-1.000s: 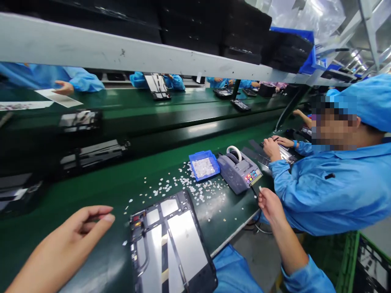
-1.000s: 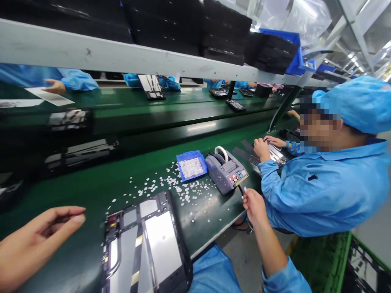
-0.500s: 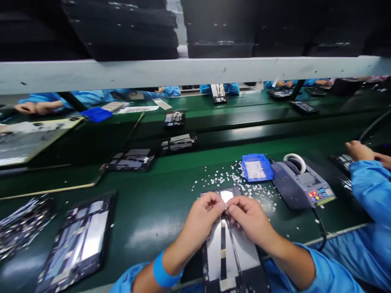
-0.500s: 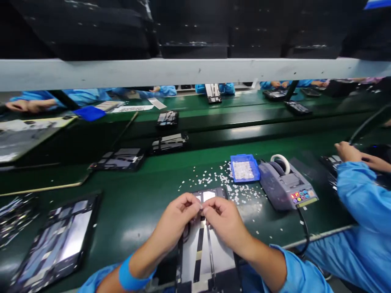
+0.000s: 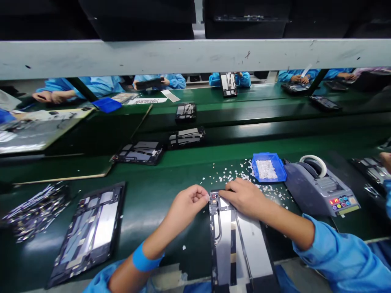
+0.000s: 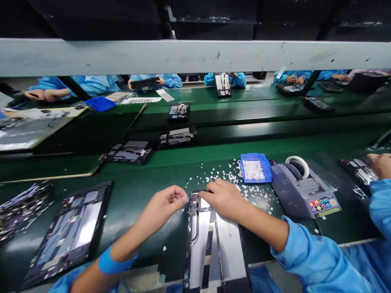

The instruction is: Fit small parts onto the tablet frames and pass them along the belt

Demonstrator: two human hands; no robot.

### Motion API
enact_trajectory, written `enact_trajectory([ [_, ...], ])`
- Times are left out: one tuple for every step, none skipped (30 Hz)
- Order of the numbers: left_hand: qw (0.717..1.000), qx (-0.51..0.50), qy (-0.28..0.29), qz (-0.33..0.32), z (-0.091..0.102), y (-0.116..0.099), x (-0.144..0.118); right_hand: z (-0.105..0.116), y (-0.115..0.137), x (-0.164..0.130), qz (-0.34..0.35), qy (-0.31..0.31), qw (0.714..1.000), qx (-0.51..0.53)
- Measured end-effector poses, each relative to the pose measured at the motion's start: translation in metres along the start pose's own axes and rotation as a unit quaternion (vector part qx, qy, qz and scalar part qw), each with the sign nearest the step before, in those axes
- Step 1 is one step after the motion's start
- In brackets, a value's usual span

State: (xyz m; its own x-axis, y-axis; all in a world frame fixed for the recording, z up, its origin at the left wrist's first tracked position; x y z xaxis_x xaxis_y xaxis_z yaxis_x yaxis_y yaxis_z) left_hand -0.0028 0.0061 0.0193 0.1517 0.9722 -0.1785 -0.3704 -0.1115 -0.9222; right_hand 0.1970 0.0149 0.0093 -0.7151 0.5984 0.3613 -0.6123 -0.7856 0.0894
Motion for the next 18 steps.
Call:
enact_trajectory([
  [1.0, 0.0, 0.006, 0.001, -0.001, -0.001, 0.002, 0.0, 0.0, -0.001, 0.014, 0.003, 1.0, -0.012],
  [1.0, 0.003, 0.011, 0.002, -0.002, -0.002, 0.003, 0.0, 0.0, -0.002, 0.026, 0.007, 0.999, -0.02],
  [1.0, 0.008, 0.017, 0.002, -0.003, -0.004, 0.004, 0.0, 0.0, -0.003, 0.034, 0.013, 0.999, -0.027],
  [1.0, 0.016, 0.021, 0.001, -0.004, -0.006, 0.006, 0.001, -0.001, -0.003, 0.04, 0.022, 0.998, -0.033],
  [0.999, 0.025, 0.024, 0.0, -0.004, -0.008, 0.007, 0.001, -0.001, -0.003, 0.045, 0.032, 0.998, -0.038],
  [0.999, 0.04, 0.028, -0.003, -0.005, -0.01, 0.009, 0.001, -0.002, -0.003, 0.051, 0.042, 0.997, -0.042],
  [0.998, 0.059, 0.031, -0.01, -0.005, -0.011, 0.011, 0.001, -0.002, -0.003, 0.057, 0.052, 0.996, -0.046],
  [0.996, 0.082, 0.032, -0.022, -0.006, -0.012, 0.013, 0.001, -0.003, -0.003, 0.061, 0.059, 0.995, -0.047],
  [0.993, 0.106, 0.031, -0.034, -0.007, -0.013, 0.016, 0.001, -0.004, -0.003, 0.063, 0.063, 0.995, -0.047],
  [0.99, 0.129, 0.031, -0.047, -0.008, -0.013, 0.018, 0.001, -0.005, -0.003, 0.064, 0.064, 0.995, -0.046],
  [0.987, 0.147, 0.031, -0.056, -0.01, -0.012, 0.021, 0.0, -0.007, -0.003, 0.063, 0.063, 0.995, -0.044],
  [0.985, 0.156, 0.035, -0.06, -0.012, -0.01, 0.023, -0.001, -0.008, -0.004, 0.061, 0.061, 0.995, -0.042],
  [0.985, 0.16, 0.038, -0.059, -0.014, -0.009, 0.025, -0.002, -0.008, -0.004, 0.06, 0.059, 0.996, -0.041],
  [0.984, 0.163, 0.043, -0.055, -0.016, -0.007, 0.026, -0.002, -0.009, -0.005, 0.06, 0.058, 0.996, -0.04],
  [0.984, 0.166, 0.046, -0.051, -0.017, -0.006, 0.028, -0.003, -0.01, -0.005, 0.06, 0.058, 0.996, -0.04],
  [0.983, 0.17, 0.046, -0.047, -0.019, -0.005, 0.029, -0.004, -0.01, -0.006, 0.061, 0.059, 0.996, -0.04],
  [0.983, 0.175, 0.045, -0.045, -0.02, -0.005, 0.029, -0.005, -0.01, -0.006, 0.062, 0.061, 0.995, -0.041],
  [0.982, 0.18, 0.044, -0.044, -0.02, -0.005, 0.029, -0.006, -0.01, -0.006, 0.063, 0.062, 0.995, -0.041],
])
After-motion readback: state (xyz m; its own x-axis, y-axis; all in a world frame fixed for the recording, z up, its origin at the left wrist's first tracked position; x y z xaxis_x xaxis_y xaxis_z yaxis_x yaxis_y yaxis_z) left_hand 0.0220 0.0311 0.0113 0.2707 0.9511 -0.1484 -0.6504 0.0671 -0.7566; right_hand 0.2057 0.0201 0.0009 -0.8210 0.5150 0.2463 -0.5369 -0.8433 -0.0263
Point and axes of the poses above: each hand's wrist, its own x-axis towards the middle knuckle, its own z-axis out of the back of the hand, y = z × x, the point moved 4 cm from there along x, towards the middle knuckle
